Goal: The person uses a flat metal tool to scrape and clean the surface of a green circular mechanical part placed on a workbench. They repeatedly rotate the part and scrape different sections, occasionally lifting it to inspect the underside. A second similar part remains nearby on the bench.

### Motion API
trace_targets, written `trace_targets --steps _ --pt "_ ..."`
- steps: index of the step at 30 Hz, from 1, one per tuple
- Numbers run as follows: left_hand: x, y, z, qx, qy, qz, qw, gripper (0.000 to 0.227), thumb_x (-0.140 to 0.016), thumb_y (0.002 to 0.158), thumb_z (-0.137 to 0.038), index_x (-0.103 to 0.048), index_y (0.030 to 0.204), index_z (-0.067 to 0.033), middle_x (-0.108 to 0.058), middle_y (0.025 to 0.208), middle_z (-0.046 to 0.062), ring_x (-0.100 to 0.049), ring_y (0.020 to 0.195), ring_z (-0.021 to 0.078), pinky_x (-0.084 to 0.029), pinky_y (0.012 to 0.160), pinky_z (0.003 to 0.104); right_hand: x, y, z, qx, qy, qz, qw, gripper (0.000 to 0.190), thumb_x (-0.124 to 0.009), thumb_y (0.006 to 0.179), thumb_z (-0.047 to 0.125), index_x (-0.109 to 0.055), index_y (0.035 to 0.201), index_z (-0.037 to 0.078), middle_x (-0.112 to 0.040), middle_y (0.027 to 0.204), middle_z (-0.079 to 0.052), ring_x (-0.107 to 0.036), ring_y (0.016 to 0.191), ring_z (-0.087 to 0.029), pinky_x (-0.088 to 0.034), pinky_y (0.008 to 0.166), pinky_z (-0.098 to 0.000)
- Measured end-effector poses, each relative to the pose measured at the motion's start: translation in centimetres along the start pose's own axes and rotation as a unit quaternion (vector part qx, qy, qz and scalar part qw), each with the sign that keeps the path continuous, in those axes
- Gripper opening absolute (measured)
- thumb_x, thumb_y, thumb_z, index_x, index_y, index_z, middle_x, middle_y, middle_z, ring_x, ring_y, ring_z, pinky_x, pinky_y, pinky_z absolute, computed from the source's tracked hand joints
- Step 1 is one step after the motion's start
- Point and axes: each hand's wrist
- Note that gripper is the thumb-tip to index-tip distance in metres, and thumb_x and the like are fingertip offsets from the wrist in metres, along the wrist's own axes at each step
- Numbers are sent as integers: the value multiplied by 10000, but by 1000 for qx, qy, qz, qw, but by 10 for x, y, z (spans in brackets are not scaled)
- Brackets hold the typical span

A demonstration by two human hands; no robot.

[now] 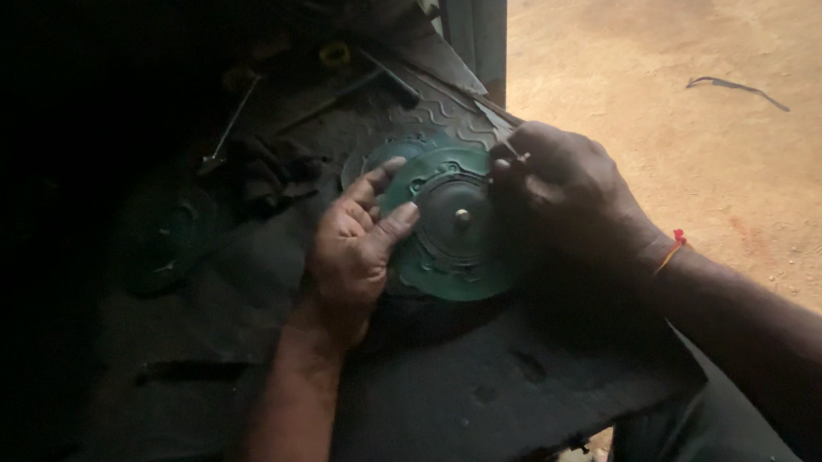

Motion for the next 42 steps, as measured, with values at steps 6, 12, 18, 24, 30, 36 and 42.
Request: trace_targets --steps 6,12,18,24,30,36,42 --pt "11 7 13 -58 -79 -7 995 428 -567 1022 -132 -507 1397 65 -724 1105 148 -701 1007 189 -570 911 317 0 2 12 -121 15 62 991 230 -564 982 263 -652 907 65 -681 702 -103 -720 606 -211 -590 540 -369" --pt "13 6 11 -34 1 -72 997 398 -574 998 -212 -583 1321 20 -752 1025 148 -740 919 174 -614 796 294 5 8 17 -117 15 112 987 290 -535 1020 300 -684 867 104 -717 706 -65 -731 643 -190 -595 586 -345" --pt "15 8 14 -26 74 -45 996 401 -694 954 -183 -623 1254 74 -757 975 148 -728 826 194 -617 744 306 1 2 16 8 -123 15 992 335 -729 926 356 -664 1039 47 -708 803 -149 -685 685 -266 -542 576 -392" --pt "13 9 17 -20 254 -94 963 339 -683 910 -173 -693 1178 34 -788 969 112 -764 825 175 -629 779 299 22 -4 7 389 -283 -84 873 208 -620 999 67 -675 1183 -15 -740 1050 -254 -684 799 -285 -535 597 -366" --pt "5 4 12 -11 302 -100 948 365 -678 880 -208 -697 1182 -5 -807 961 104 -780 851 184 -622 792 320 33 2 9 233 -215 79 945 8 -697 916 91 -700 913 98 -711 843 -64 -690 775 -182 -586 629 -320" --pt "3 4 9 -48 347 -92 932 340 -646 914 -231 -704 1166 -10 -800 962 109 -772 844 193 -616 774 326 15 5 24 213 -261 108 935 94 -729 914 102 -668 970 58 -647 859 -89 -642 683 -194 -552 504 -313" --pt "7 5 9 -7 313 -79 946 349 -594 925 -249 -691 1173 -24 -796 944 107 -768 822 197 -626 757 344 4 3 30 261 -276 97 920 97 -711 916 68 -656 994 86 -629 844 -67 -598 613 -167 -532 494 -331"
Point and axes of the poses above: each hand's wrist, its own y-axis towards the middle knuckle, its own x-axis out of the back of the hand, z = x × y
